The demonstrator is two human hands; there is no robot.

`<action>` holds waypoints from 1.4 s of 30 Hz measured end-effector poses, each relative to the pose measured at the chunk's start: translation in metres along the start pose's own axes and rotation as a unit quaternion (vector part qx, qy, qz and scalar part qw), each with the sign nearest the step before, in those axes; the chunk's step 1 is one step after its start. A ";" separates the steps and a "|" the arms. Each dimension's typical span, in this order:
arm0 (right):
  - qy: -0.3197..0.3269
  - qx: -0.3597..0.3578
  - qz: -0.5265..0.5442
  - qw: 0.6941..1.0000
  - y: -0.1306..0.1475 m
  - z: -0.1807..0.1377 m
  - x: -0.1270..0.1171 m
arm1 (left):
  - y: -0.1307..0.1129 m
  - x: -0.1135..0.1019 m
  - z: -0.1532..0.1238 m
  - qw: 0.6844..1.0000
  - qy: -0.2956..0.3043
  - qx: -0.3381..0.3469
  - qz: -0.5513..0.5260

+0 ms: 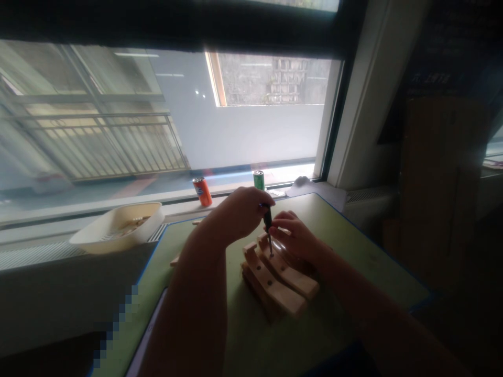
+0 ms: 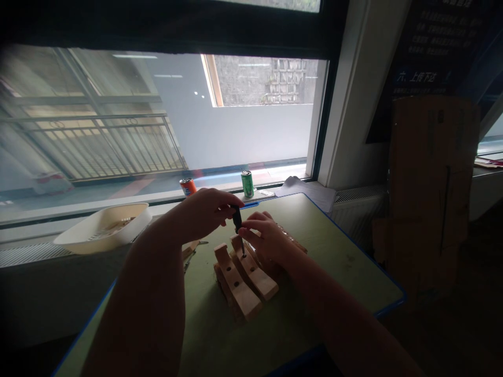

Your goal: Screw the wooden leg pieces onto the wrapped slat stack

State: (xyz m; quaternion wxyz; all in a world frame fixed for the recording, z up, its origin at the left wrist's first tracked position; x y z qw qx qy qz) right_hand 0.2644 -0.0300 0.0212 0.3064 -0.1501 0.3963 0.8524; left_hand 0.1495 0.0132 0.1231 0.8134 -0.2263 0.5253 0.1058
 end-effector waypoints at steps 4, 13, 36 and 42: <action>-0.017 -0.004 0.008 1.000 -0.002 0.000 0.000 | -0.001 -0.002 -0.001 1.000 0.008 0.009 -0.017; -0.015 0.000 0.028 1.000 -0.009 -0.001 0.003 | 0.005 -0.009 0.001 0.977 -0.122 -0.121 0.125; -0.006 -0.023 0.048 0.999 -0.007 -0.004 0.002 | -0.017 0.002 -0.006 0.996 0.033 0.083 -0.029; 0.003 -0.022 0.056 0.998 -0.011 -0.003 0.006 | -0.014 -0.004 -0.008 0.999 0.038 0.010 0.013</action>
Point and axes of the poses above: each hand's wrist, its own z-axis towards the middle knuckle, its own x-axis out of the palm, y = z × x, the point moved 5 cm from there along z, towards the middle knuckle, and after that the axes turned 3 degrees about -y, right-handed, at the moved point
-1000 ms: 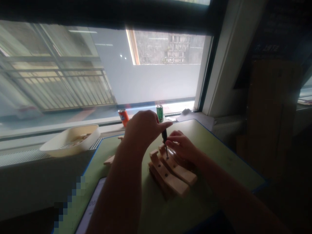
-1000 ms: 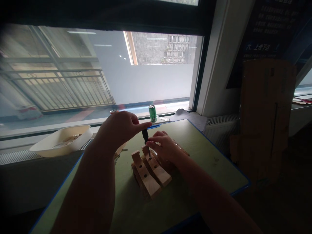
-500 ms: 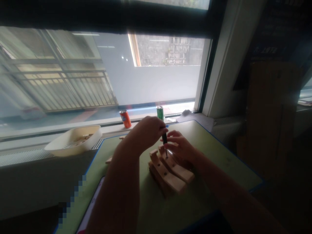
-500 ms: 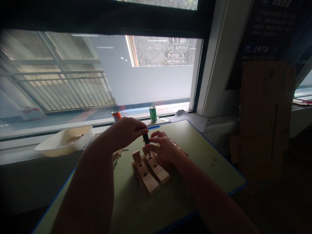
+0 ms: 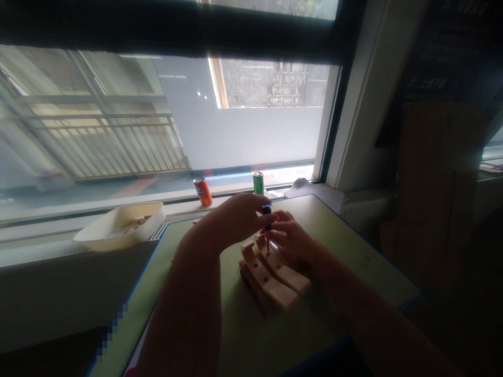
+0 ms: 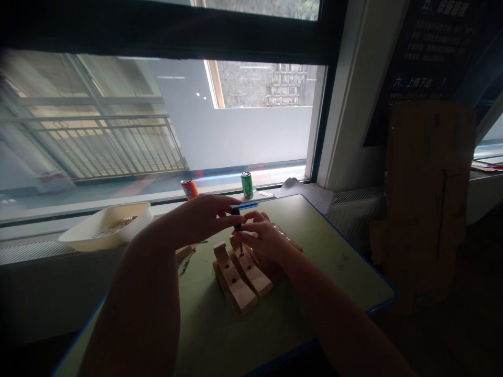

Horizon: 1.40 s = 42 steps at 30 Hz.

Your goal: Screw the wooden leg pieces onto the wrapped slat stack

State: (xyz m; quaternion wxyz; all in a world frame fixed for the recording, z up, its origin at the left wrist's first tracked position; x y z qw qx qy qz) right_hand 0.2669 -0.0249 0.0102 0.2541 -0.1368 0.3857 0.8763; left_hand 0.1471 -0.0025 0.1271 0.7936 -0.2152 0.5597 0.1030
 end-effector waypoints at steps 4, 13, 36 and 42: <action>0.015 -0.004 -0.018 1.000 0.001 0.000 0.001 | 0.009 -0.001 0.000 0.993 -0.051 -0.079 0.074; 0.028 0.009 -0.045 0.999 0.005 0.000 0.000 | 0.001 0.003 0.002 0.998 0.001 0.012 0.058; 0.039 0.028 -0.026 0.998 0.021 0.002 -0.008 | 0.007 0.008 -0.004 0.998 -0.010 -0.054 0.017; 0.027 0.016 0.025 0.999 0.028 0.002 -0.006 | 0.010 0.008 -0.007 0.999 0.026 -0.021 -0.010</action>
Point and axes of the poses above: each hand's wrist, its own z-axis towards the middle knuckle, its own x-axis out of the palm, y = z × x, the point moved 5 cm from there along z, towards the middle knuckle, and after that the axes turned 3 degrees about -y, right-handed, at the moved point
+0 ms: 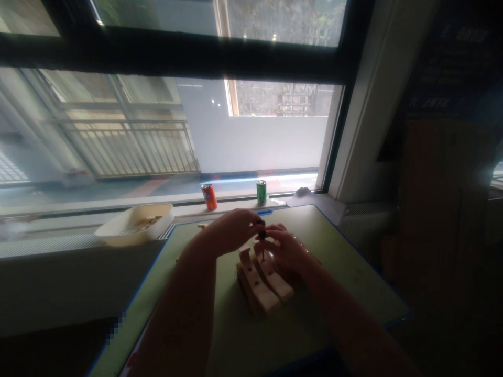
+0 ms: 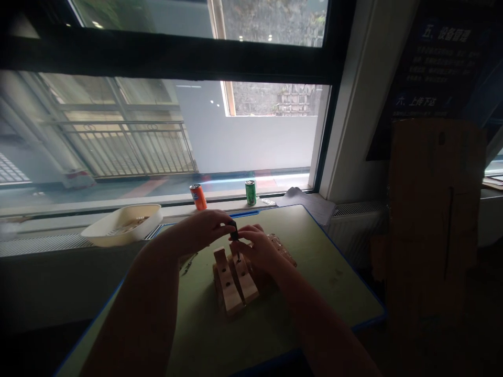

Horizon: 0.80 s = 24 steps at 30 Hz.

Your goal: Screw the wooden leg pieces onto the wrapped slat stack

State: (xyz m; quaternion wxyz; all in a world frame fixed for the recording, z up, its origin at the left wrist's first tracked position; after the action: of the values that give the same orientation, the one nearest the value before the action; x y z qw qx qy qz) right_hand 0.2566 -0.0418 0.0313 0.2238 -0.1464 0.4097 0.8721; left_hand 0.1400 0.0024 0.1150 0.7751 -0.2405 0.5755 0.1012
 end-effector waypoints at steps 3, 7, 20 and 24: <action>-0.002 0.008 -0.002 1.000 -0.002 0.001 0.001 | -0.001 -0.001 0.000 1.000 -0.008 -0.011 0.001; -0.021 0.013 -0.028 0.999 -0.011 0.002 0.001 | -0.008 -0.004 -0.001 0.996 -0.050 -0.076 0.007; -0.100 -0.044 -0.178 0.978 0.003 -0.004 -0.002 | -0.016 -0.003 0.003 0.969 -0.158 -0.167 0.087; -0.091 -0.061 -0.173 0.979 0.007 -0.005 0.000 | -0.019 -0.003 0.000 0.973 -0.135 -0.158 0.096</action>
State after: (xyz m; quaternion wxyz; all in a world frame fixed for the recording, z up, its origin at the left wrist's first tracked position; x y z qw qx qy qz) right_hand 0.2532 -0.0500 0.0326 0.3983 -0.1489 0.3020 0.8532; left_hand 0.1475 -0.0133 0.1226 0.7844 -0.2878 0.4626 0.2963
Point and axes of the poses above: each hand's wrist, its own z-axis towards the middle knuckle, its own x-axis out of the palm, y = z × x, the point moved 5 cm from there along z, towards the middle knuckle, and after that the axes turned 3 degrees about -y, right-handed, at the moved point
